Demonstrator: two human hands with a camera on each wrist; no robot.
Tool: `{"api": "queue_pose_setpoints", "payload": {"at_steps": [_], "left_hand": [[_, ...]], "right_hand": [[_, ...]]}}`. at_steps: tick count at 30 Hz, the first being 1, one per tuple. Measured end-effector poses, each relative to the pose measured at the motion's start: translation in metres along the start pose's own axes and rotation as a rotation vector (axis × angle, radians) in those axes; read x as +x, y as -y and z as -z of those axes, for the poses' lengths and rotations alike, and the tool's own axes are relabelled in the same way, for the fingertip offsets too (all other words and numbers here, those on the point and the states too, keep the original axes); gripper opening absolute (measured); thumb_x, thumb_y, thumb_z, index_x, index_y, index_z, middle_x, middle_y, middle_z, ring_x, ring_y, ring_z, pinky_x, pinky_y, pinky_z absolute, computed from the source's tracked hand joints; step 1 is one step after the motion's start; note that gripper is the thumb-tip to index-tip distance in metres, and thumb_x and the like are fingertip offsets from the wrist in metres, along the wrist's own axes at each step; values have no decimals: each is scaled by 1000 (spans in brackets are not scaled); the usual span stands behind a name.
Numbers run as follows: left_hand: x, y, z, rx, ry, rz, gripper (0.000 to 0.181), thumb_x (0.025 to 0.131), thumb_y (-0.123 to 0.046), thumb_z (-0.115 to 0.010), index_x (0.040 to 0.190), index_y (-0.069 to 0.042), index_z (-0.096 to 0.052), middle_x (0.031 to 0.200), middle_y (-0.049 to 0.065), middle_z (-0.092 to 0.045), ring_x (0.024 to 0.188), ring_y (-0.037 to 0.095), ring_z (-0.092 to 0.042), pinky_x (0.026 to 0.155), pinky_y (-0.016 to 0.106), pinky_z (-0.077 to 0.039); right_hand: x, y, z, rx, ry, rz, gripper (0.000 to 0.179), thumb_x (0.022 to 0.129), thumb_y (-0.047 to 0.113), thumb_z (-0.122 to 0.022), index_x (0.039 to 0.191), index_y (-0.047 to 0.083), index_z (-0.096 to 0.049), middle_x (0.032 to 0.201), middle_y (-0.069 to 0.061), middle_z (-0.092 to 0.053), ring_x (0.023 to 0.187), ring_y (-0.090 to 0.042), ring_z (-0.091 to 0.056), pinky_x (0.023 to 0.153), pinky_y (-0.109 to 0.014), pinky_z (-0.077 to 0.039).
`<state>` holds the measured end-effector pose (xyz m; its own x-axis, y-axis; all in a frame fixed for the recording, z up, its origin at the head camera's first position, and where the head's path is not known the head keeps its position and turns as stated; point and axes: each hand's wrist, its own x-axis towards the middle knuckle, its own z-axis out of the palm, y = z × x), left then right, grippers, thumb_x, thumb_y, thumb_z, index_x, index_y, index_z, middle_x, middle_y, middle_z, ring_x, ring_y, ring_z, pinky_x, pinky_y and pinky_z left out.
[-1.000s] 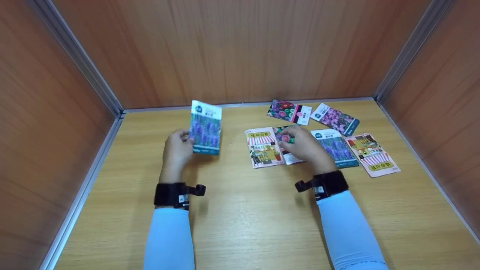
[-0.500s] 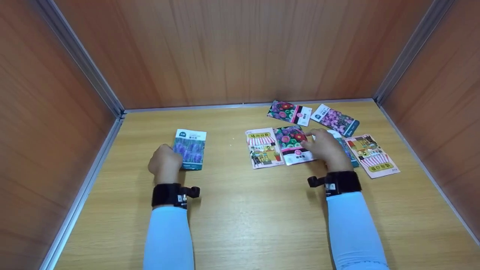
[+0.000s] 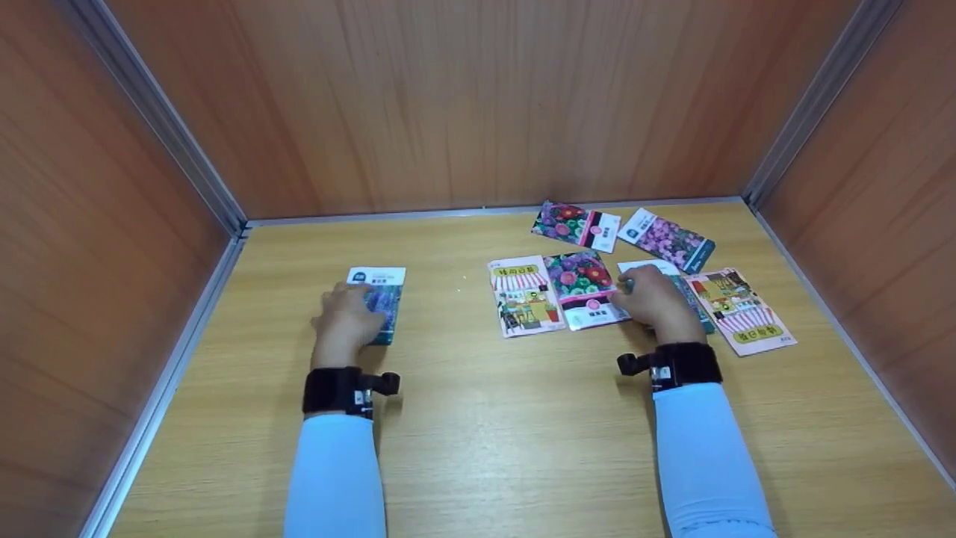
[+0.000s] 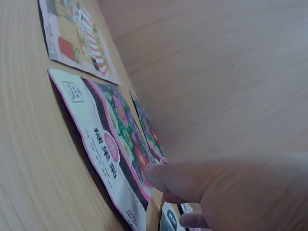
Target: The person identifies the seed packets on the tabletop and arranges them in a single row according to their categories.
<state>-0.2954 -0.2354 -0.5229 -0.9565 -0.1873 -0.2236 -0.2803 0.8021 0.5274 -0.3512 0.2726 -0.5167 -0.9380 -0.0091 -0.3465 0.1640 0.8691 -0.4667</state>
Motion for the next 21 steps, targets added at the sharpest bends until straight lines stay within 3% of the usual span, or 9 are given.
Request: {"api": "queue_pose_setpoints", "payload": {"at_steps": [2,4,10,16,21], "left_hand": [[-3,-7,-2,5,54,-75,68,106,-15,-68,171,-11,-50,179,27,-35,165,51,-30,129,77,-30],[-5,-12,-3,30,90,-100,67,105,-8,-64,171,-10,-50,180,27,-35,167,51,-28,131,76,-29],[-1,-11,-5,150,93,-46,64,109,-3,-55,172,-2,-44,179,33,-36,167,54,-31,130,77,-37],[4,6,2,118,113,3,65,111,-7,-52,174,-3,-40,184,35,-22,170,57,-22,133,80,-29],[5,19,8,91,99,24,68,108,-5,-53,175,-4,-41,183,34,-24,167,58,-24,131,82,-28]], "right_hand": [[1,-1,-1,-3,-12,11,67,112,39,-68,167,4,-52,174,-28,-45,152,-47,-52,129,-68,-45],[2,-2,-2,-25,-23,29,66,112,39,-69,165,4,-55,174,-29,-46,155,-48,-50,132,-69,-41],[5,-5,-5,-55,-56,43,64,107,39,-79,158,4,-63,166,-30,-53,153,-51,-51,130,-71,-42],[6,-5,-7,-40,-58,47,66,104,38,-83,157,3,-63,165,-29,-54,155,-52,-50,131,-70,-41],[6,-6,-8,-36,-63,46,66,104,37,-84,157,3,-64,166,-29,-54,156,-52,-49,132,-71,-39]]}}
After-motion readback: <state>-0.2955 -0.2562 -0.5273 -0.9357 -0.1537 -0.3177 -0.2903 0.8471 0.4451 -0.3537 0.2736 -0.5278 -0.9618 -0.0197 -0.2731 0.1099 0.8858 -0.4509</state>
